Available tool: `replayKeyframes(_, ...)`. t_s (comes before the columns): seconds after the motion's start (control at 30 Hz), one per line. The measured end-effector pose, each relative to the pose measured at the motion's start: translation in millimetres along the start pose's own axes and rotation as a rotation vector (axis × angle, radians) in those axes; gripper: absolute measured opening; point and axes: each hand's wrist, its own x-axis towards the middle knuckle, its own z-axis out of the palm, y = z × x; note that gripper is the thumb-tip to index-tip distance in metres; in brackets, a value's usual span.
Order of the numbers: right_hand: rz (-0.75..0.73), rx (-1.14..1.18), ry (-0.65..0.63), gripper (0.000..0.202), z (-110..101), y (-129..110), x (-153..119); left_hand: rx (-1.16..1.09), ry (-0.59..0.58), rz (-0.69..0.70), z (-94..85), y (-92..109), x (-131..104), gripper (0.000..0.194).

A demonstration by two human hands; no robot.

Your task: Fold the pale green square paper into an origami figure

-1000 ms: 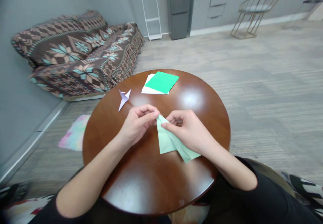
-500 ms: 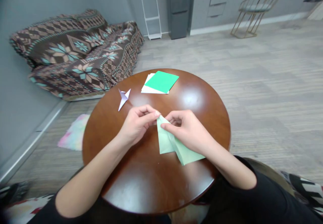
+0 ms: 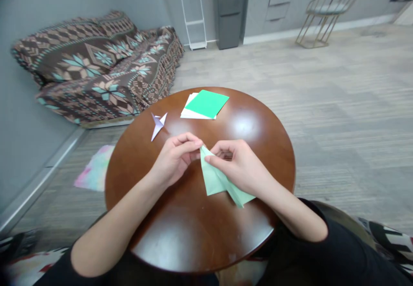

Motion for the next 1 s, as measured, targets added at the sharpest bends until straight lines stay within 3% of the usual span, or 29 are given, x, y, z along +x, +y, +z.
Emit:
replayKeyframes(0.8, 0.025, 0.047, 0.027, 0.020, 1.0, 6.2, 4.3, 0.170, -0.069, 0.060, -2.0, -4.4, -0.1, 0.019)
replayKeyframes(1.0, 0.018, -0.044, 0.064, 0.027, 0.1, 7.6, 4.7, 0.146, 0.050, 0.119, -3.8, -5.3, 3.2, 0.019)
